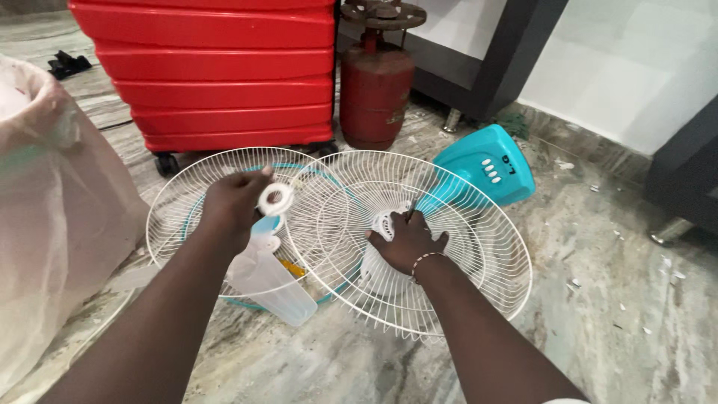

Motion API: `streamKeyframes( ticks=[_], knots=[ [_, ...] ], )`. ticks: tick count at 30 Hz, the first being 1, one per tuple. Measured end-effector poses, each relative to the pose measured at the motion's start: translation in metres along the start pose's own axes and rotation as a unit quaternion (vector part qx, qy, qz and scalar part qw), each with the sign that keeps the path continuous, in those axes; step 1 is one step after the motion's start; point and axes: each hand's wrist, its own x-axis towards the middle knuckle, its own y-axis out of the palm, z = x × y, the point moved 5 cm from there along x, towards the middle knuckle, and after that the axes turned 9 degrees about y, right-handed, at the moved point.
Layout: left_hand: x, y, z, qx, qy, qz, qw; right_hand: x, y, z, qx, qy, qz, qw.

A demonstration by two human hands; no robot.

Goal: The person disassembles a small electric fan by removing the front grille, fan blades, and rear grille using a screwdriver. The components are placed on the floor.

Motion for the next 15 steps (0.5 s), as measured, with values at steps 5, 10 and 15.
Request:
streamKeyframes(
  ticks=[5,10,15],
  knots=[
    [-0.014,-0.065,0.076,0.0,-0.061,-0.084,0.995,0.01,0.008,-0.004,0.006,-0.008,-0.007,1.0],
    [-0.004,-0.103,0.127,0.013,-0.072,-0.127,0.989,0.013,0.007,-0.01,0.004,-0.007,-0.009,1.0],
    [-0.008,-0.11,0.124,0.168,-0.056,-0.156,0.972,0.015,0.009,-0.012,0.003,-0.007,-0.007,1.0]
  ],
)
